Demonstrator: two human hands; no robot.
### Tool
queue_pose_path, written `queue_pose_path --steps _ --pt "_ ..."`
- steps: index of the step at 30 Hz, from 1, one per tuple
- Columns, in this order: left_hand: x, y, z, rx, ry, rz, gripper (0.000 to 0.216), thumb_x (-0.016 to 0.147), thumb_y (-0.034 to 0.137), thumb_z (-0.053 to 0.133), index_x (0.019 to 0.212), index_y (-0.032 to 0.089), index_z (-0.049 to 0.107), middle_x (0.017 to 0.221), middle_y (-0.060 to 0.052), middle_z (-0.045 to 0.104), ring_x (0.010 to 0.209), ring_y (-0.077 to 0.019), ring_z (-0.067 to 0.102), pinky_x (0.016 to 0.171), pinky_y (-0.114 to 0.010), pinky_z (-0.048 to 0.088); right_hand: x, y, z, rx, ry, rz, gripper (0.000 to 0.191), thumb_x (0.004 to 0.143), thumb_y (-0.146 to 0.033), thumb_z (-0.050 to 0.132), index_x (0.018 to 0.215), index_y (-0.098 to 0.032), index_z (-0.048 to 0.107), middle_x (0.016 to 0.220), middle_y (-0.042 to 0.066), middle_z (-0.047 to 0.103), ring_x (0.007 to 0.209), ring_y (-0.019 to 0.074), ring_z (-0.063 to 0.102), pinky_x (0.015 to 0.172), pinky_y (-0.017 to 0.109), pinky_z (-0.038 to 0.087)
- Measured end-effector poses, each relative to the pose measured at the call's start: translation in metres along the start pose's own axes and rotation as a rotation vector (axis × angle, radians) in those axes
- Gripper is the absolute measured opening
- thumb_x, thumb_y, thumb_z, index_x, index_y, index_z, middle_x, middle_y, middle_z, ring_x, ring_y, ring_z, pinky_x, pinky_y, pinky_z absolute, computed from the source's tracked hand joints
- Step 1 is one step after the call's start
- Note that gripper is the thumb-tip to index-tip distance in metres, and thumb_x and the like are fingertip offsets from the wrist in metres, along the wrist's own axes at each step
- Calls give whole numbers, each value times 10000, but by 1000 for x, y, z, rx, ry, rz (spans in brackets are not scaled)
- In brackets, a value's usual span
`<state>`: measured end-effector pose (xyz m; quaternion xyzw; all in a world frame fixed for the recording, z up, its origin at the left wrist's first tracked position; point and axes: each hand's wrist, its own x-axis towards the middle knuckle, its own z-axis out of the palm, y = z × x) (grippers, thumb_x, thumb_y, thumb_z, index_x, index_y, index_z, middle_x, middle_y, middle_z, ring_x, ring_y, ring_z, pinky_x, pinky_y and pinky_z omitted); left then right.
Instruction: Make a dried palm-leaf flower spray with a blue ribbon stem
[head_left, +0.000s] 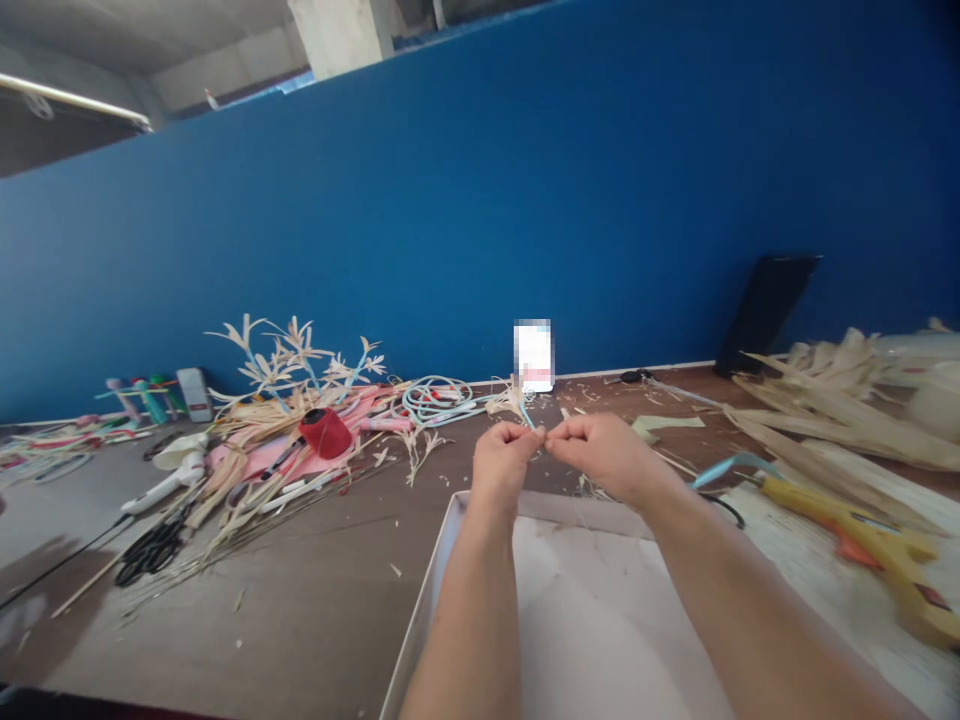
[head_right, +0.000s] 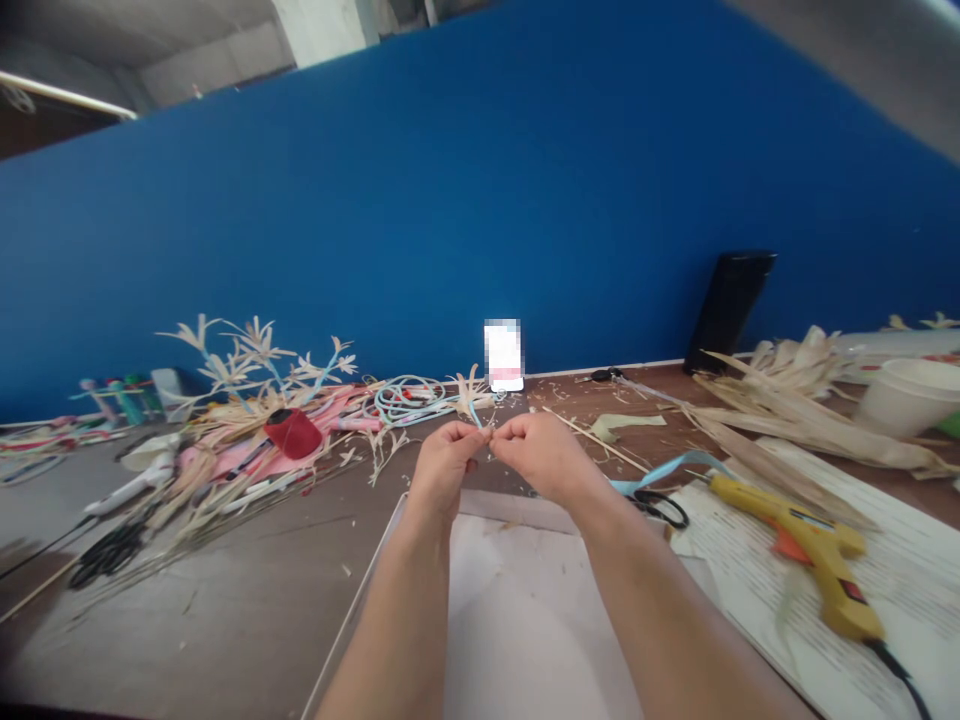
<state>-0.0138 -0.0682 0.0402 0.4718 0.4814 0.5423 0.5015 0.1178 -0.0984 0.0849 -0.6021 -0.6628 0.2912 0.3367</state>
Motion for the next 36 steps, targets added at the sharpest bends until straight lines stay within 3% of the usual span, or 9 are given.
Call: queue_pose_path --steps 13,22,29,36 --pt "-5 4 4 64 35 30 276 583 387 683 646 141 577 591 18 513 528 -67 403 507 -202 305 4 5 2 32 4 36 256 654 -364 523 704 -160 668 504 -19 505 459 91 371 429 221 257" --pt "-9 10 4 -171 -111 -80 367 542 421 726 760 136 648 635 12 511 511 -35 357 448 -170 240 3 7 0 104 -6 23 270 670 -394 522 686 -159 656 497 -24 483 467 95 353 448 233 232" --pt "-9 12 1 -244 -200 -74 398 622 441 675 850 116 687 594 4 465 520 -40 327 440 -164 231 2 10 -1 105 -21 3 302 688 -429 512 692 -163 656 504 -28 465 490 96 354 459 230 229" --pt "-6 7 3 -193 -115 -18 363 588 429 692 746 103 668 569 10 497 486 -38 326 461 -186 240 1 4 3 57 26 11 259 662 -378 530 703 -163 668 539 -7 551 488 104 418 452 223 279"
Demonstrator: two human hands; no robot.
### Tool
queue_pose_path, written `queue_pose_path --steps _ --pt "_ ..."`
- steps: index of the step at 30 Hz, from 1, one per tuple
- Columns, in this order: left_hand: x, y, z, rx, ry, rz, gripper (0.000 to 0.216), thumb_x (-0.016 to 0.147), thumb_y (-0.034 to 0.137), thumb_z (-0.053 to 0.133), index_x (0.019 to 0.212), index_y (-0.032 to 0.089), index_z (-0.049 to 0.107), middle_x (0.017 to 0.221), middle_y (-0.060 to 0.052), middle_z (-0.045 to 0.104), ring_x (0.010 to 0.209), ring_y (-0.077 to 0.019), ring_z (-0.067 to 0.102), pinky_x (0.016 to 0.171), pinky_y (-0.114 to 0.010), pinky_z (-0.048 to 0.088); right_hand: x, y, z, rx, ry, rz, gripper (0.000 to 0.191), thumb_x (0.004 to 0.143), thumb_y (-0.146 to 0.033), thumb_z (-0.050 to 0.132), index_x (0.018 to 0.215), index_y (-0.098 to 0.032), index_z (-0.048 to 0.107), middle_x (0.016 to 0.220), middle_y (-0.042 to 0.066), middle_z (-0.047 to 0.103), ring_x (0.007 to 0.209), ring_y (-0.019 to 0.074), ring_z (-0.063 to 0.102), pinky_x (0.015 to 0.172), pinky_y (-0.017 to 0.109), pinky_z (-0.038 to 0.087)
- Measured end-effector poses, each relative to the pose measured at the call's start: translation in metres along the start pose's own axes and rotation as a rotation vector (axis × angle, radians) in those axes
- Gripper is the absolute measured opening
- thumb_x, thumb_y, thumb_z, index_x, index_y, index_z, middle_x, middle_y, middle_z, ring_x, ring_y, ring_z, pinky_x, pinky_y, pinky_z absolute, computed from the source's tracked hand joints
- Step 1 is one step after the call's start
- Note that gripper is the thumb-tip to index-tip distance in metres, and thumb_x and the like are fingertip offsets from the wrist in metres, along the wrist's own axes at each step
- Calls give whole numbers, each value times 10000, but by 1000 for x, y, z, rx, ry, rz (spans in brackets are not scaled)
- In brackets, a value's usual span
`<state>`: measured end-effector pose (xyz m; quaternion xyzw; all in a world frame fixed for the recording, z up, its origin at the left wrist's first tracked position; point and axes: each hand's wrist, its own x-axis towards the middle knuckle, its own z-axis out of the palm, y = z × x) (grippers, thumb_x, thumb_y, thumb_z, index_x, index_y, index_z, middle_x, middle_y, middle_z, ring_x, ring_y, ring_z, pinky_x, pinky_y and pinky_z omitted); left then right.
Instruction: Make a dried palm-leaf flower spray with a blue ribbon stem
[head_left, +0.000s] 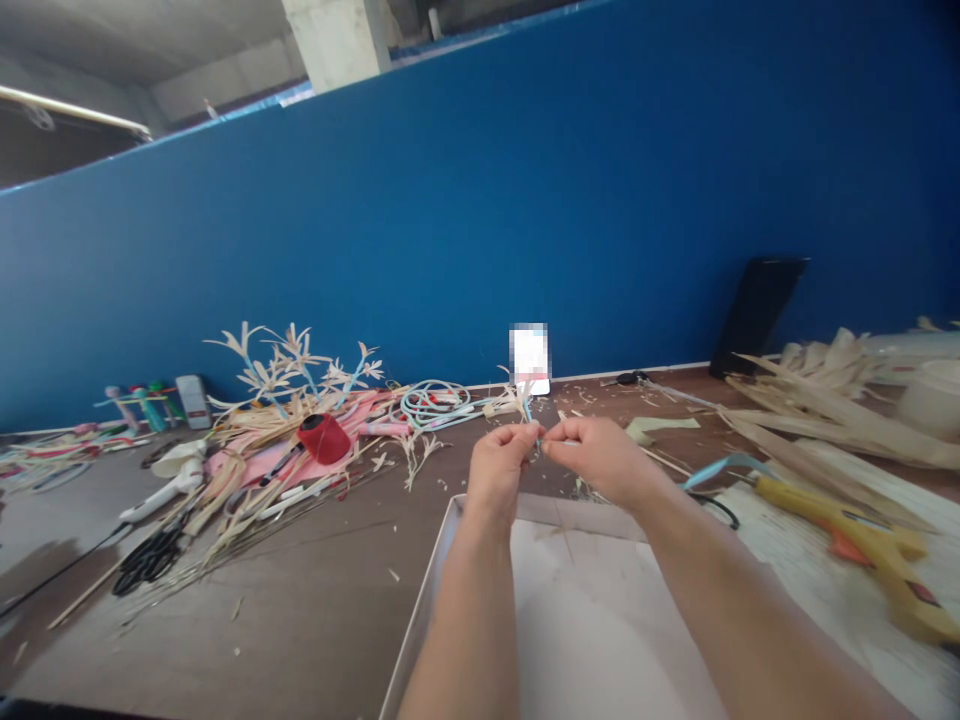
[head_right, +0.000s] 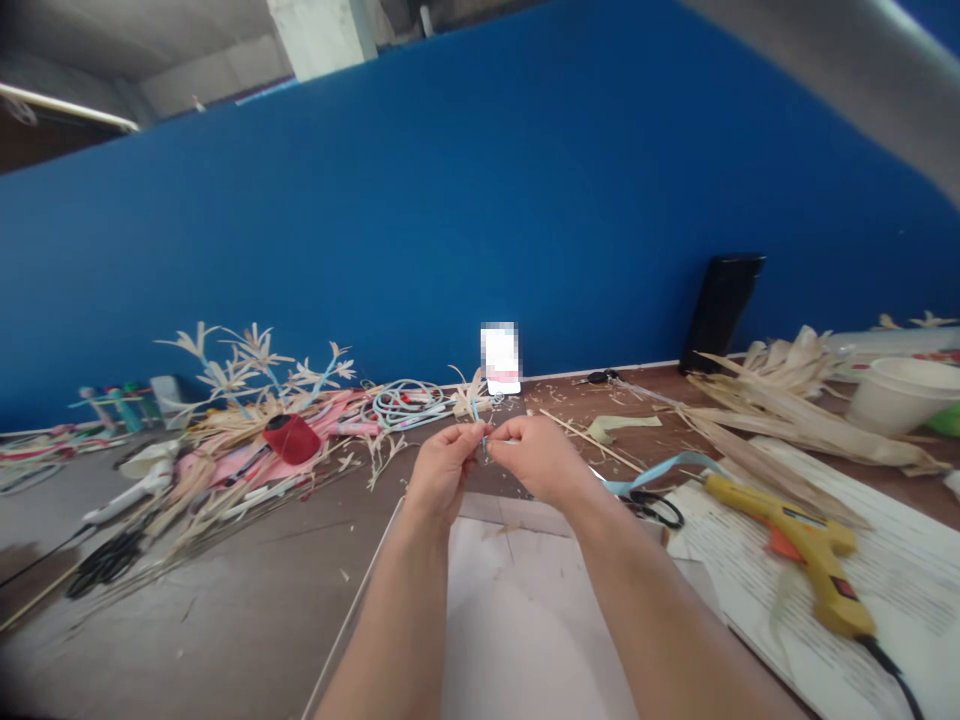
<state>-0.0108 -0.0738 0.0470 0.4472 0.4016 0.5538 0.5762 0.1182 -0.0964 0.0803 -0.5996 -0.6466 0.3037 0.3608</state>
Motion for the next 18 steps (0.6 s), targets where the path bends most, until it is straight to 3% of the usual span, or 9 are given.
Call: queue_pose_path --steps 7,18 --pt "1 -1 0 190 106 123 343 619 452 654 715 123 646 598 -3 542 508 -65 384 499 -200 291 -4 -13 3 -9 53 34 224 645 -352 534 689 -173 661 509 -8 557 454 104 431 433 215 297" --pt "1 0 1 234 138 147 317 645 444 632 684 131 609 592 5 536 518 -72 405 523 -202 319 -5 -13 3 -12 65 30 219 646 -363 538 657 -171 643 469 -22 519 416 90 397 404 208 264"
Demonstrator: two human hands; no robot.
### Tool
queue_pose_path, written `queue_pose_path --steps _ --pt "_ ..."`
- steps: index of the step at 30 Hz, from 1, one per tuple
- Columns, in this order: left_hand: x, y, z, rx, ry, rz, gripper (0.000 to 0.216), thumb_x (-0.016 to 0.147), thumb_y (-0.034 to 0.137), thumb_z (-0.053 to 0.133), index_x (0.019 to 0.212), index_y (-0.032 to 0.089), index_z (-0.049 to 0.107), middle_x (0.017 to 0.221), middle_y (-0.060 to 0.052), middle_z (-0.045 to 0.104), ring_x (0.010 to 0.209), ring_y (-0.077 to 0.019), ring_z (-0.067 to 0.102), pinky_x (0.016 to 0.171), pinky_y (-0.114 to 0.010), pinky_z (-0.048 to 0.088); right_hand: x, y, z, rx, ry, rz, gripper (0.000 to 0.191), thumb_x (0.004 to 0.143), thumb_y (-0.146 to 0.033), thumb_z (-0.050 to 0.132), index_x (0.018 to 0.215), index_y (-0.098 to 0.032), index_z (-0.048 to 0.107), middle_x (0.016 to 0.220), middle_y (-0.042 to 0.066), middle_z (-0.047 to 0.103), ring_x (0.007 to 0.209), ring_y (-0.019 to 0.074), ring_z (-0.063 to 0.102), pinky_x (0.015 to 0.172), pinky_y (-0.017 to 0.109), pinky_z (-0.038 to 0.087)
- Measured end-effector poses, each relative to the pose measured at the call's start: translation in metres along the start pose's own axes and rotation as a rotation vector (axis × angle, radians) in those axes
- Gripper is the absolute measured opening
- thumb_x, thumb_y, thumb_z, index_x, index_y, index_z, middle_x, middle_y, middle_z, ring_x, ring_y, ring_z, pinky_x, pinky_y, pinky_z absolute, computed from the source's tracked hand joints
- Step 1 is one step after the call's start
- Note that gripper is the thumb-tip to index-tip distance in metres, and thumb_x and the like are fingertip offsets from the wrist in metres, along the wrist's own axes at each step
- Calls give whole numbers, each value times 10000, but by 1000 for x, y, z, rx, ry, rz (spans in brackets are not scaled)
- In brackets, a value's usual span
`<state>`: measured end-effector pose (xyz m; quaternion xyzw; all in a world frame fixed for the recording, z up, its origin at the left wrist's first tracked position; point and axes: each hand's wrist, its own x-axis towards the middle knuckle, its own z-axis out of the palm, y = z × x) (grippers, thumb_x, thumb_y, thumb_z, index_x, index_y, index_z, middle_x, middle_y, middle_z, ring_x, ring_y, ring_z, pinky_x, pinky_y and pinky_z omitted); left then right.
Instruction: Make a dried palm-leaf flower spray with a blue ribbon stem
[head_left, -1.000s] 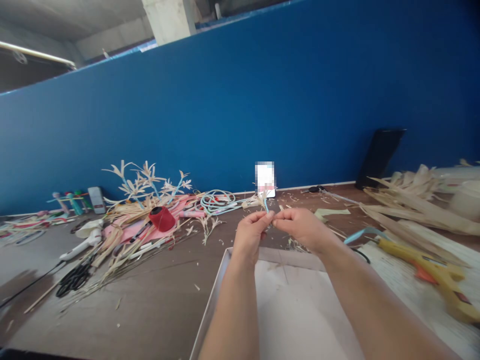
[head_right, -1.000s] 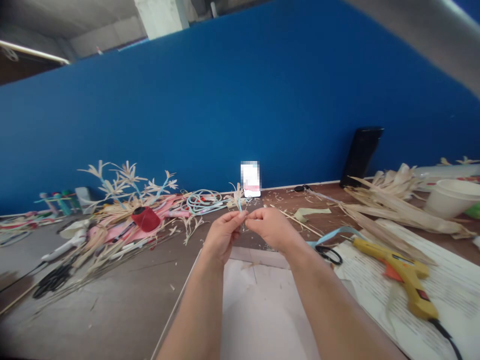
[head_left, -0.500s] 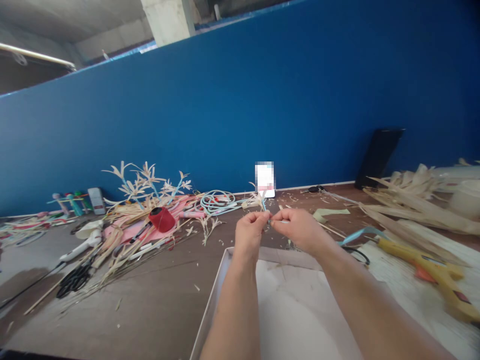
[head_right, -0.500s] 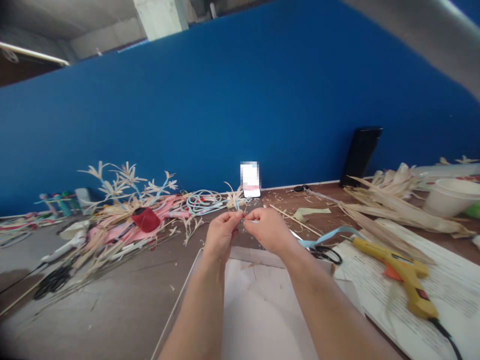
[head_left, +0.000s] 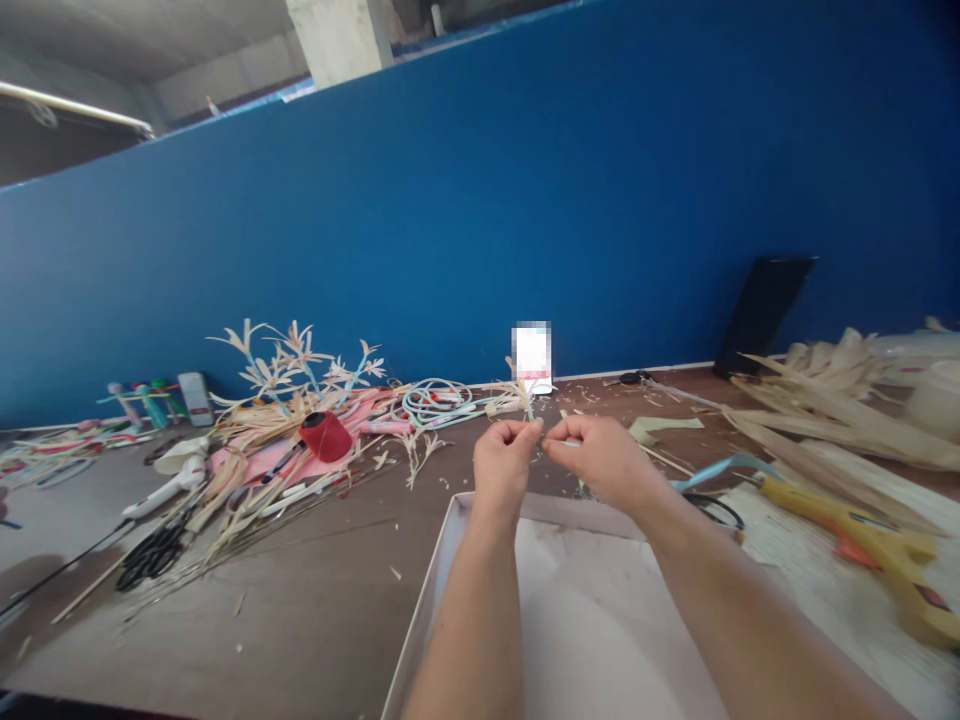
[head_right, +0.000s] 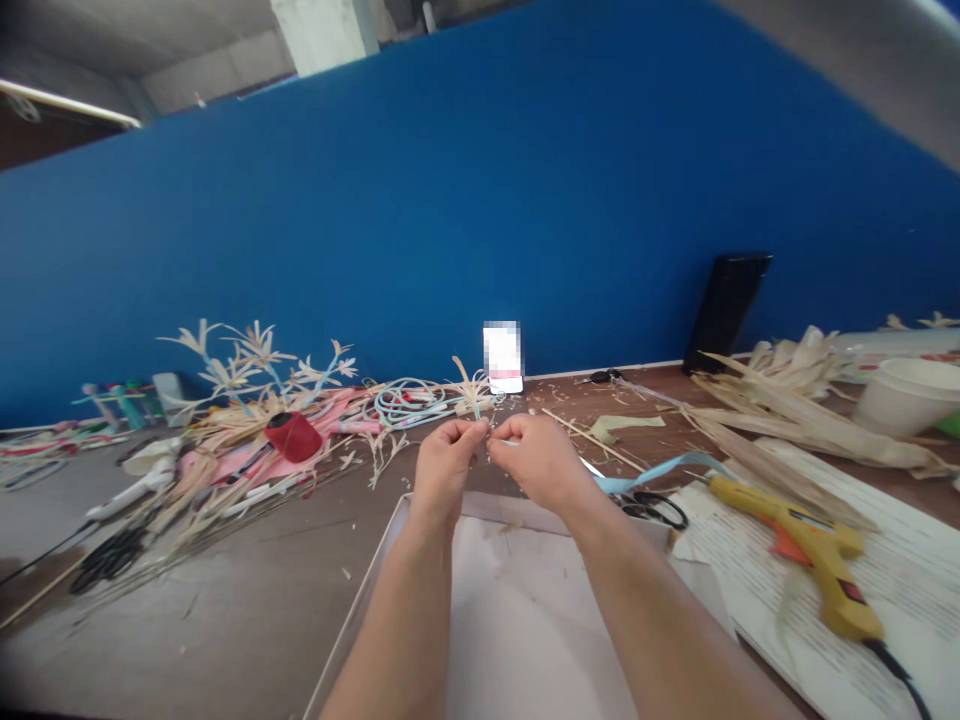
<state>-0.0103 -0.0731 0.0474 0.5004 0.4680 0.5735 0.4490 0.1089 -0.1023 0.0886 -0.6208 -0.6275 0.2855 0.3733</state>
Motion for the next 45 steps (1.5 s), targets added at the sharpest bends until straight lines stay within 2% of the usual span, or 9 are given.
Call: queue_pose_path --steps 11,24,29,35,41,45 --pt "1 1 0 92 43 37 296 625 435 649 655 142 615 557 9 523 533 -89 437 522 -208 323 0 1 2 -49 35 -76 198 648 -320 525 682 -178 659 563 -17 591 495 104 439 471 219 306" --pt "1 2 -1 198 106 80 234 632 386 649 637 153 624 633 -11 573 613 -114 481 594 -230 346 -2 0 2 -84 -2 -93 231 641 -280 518 772 -178 677 557 -24 544 487 102 414 488 230 301" --pt "1 1 -1 232 103 96 242 657 389 628 653 147 617 655 -23 585 649 -127 499 619 -239 362 -2 -2 2 -75 -14 -110 202 666 -325 514 659 -175 650 531 -27 517 474 93 385 473 229 275" --pt "0 2 -2 256 110 106 267 653 408 629 663 141 618 676 -23 593 656 -123 505 631 -239 375 -1 -2 4 -30 -9 -23 221 669 -357 524 635 -164 627 482 -31 484 449 89 361 425 221 238" --pt "-2 6 -1 192 69 99 282 639 417 646 692 141 647 691 -29 605 647 -117 510 612 -231 382 2 4 2 9 -26 -23 242 677 -379 517 616 -167 619 466 -33 452 460 92 361 427 217 243" --pt "-3 7 -1 46 -15 32 340 632 450 650 769 138 666 670 -17 593 587 -88 475 552 -207 365 5 12 2 44 -50 -36 265 683 -399 516 625 -166 628 476 -34 448 469 93 349 432 223 240"
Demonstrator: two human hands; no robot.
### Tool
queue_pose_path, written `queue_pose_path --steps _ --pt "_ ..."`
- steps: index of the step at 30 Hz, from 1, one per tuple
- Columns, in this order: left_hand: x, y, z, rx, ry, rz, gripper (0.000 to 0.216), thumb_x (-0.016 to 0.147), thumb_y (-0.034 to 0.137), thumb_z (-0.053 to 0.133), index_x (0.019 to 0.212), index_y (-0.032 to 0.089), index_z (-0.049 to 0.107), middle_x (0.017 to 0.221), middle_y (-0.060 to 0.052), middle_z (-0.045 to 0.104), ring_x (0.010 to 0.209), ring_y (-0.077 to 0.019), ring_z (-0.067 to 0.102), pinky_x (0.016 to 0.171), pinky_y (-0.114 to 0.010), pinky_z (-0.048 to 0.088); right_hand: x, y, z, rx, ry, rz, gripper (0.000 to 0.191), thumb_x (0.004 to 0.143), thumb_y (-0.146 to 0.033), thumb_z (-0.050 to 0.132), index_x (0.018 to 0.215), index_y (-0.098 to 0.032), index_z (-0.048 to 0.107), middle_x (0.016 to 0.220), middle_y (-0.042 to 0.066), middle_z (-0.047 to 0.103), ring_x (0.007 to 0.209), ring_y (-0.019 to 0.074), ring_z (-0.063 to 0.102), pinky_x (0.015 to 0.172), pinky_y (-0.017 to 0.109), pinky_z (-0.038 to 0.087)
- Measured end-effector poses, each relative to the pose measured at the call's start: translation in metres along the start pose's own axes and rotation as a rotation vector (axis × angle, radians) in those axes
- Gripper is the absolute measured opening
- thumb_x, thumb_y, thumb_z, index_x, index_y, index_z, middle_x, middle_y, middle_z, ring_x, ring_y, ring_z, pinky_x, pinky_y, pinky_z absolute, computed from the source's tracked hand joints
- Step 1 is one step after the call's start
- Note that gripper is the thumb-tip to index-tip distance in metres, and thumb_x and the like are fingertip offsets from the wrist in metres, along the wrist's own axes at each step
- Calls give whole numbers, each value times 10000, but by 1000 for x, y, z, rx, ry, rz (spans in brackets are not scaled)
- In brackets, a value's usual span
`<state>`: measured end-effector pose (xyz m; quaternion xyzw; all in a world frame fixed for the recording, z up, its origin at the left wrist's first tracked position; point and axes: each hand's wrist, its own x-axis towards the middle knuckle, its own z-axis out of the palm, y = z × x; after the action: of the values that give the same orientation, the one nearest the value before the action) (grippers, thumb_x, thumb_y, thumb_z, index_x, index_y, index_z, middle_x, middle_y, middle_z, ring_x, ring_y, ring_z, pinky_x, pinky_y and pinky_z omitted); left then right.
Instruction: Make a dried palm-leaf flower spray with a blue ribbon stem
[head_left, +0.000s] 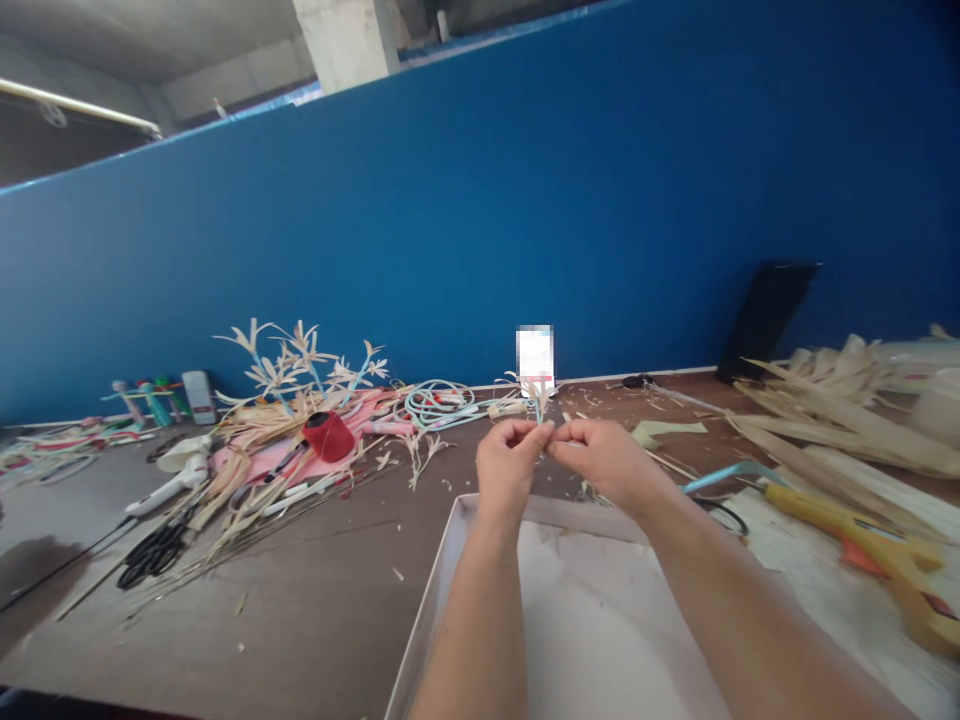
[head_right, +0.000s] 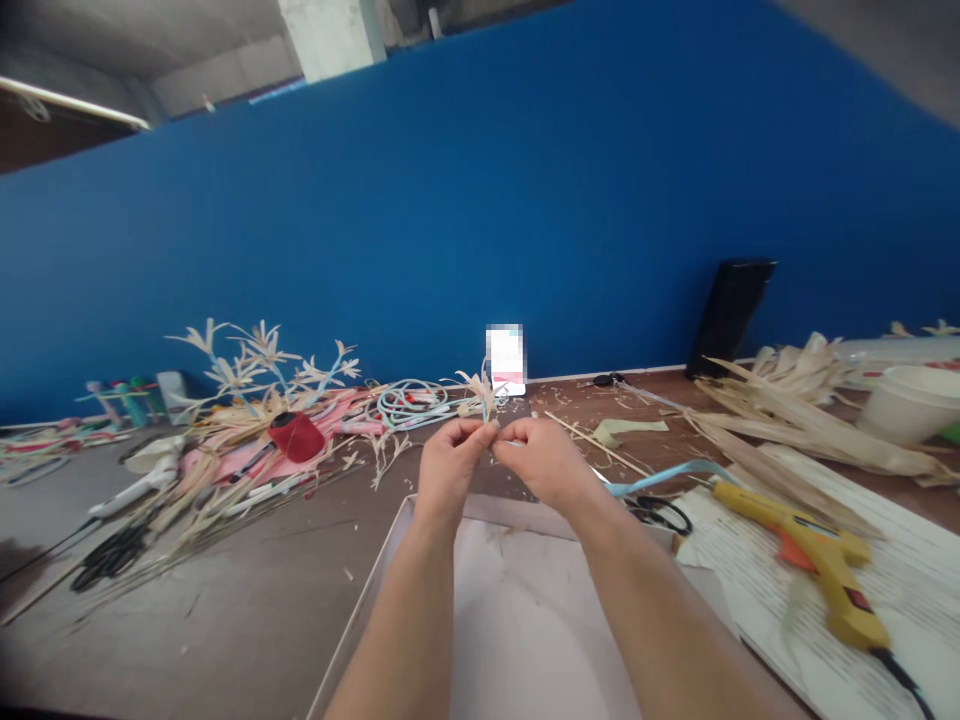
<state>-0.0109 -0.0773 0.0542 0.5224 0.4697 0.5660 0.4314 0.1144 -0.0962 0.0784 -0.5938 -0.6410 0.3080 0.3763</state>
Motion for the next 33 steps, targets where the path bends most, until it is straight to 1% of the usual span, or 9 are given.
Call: queue_pose_path --steps 3,5,10,15,19,23,26,30,33 --pt "-2 1 -1 -130 -99 -90 411 644 492 629 871 153 679 665 -11 576 548 -66 434 508 -190 349 1 3 0 50 15 9 247 673 -385 532 665 -171 654 491 -35 473 472 93 348 443 230 238" --pt "-2 2 -2 -192 -167 -131 435 653 506 615 919 167 684 705 -25 588 570 -70 444 512 -190 368 1 1 -1 89 22 38 227 669 -367 534 673 -178 660 467 -45 446 454 88 323 443 232 223" --pt "-2 1 -4 -250 -260 -128 371 649 423 656 919 171 696 904 -78 625 706 -108 513 553 -197 411 -2 -6 -4 151 20 73 196 663 -339 541 597 -174 622 414 -66 345 426 77 280 444 232 212" --pt "0 -1 -3 -223 -214 -82 283 662 368 659 861 174 712 973 -68 605 709 -94 508 565 -186 392 0 -3 -4 129 42 81 197 648 -353 552 637 -174 634 448 -54 418 445 83 326 441 224 233" --pt "2 -3 -3 -93 -155 30 250 681 363 639 833 181 718 883 -43 583 642 -78 471 536 -192 365 2 1 -2 53 54 23 214 645 -368 551 653 -174 642 473 -40 469 463 92 370 442 223 252" --pt "3 -5 -4 12 -114 99 240 687 362 628 815 181 719 835 -40 589 667 -100 494 547 -202 377 1 1 -1 24 113 -1 218 642 -373 554 674 -176 640 496 -35 496 461 94 387 441 224 263" --pt "3 -5 -3 40 -99 78 262 685 375 622 837 184 718 816 -41 613 670 -113 510 553 -211 392 0 -1 0 14 145 -18 210 642 -367 552 663 -174 633 487 -35 481 448 91 375 431 224 256" --pt "0 -1 -2 45 -73 -10 297 668 387 626 851 170 714 684 -27 627 597 -113 503 542 -223 398 -1 -2 -1 5 160 -35 198 643 -357 551 660 -177 630 480 -39 455 451 92 367 431 223 253" --pt "-2 1 -2 72 -41 7 286 668 374 619 837 162 713 631 -18 623 581 -113 502 546 -224 393 -2 -3 -1 -5 164 -53 185 643 -351 559 671 -181 625 492 -42 450 467 93 375 449 222 264"
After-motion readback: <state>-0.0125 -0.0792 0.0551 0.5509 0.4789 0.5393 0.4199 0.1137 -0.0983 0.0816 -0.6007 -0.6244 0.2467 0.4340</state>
